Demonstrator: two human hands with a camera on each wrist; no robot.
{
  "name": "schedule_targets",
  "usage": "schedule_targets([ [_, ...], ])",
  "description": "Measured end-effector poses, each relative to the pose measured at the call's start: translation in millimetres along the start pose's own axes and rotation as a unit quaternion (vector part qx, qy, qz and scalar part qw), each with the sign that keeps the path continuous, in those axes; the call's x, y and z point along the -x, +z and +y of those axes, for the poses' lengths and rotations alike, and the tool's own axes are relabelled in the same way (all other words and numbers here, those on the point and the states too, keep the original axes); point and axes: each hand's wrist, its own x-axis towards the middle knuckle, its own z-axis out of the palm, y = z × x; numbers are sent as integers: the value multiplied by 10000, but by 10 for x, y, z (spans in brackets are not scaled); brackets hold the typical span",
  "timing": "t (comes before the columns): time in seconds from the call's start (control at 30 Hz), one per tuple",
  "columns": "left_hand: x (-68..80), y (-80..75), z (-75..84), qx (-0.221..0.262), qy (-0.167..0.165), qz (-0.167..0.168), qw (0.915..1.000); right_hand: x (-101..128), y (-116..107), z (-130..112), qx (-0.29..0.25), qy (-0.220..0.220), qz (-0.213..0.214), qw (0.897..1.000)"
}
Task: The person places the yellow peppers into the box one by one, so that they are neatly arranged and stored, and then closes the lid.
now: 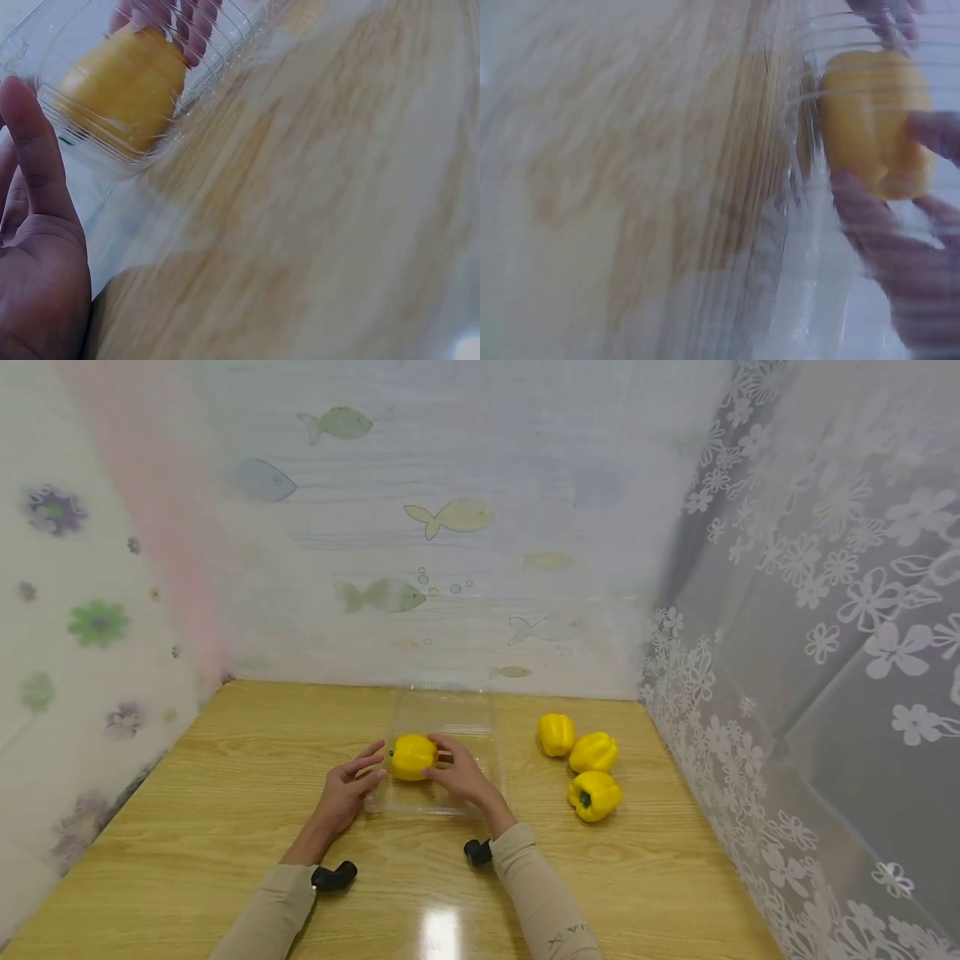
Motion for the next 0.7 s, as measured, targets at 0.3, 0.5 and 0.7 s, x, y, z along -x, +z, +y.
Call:
schedule_targets([
  [0.3,-16,-9,-13,51,108,31,9999,-36,25,-49,110,-122,-91,9998],
  [0.5,-27,-28,-24,-112,60,12,9999,-36,12,-39,80,-28,-78,9999],
  [0.7,-12,-44,-23,-213,15,4,9998,-12,2,-61,-9,1,-18,10000],
])
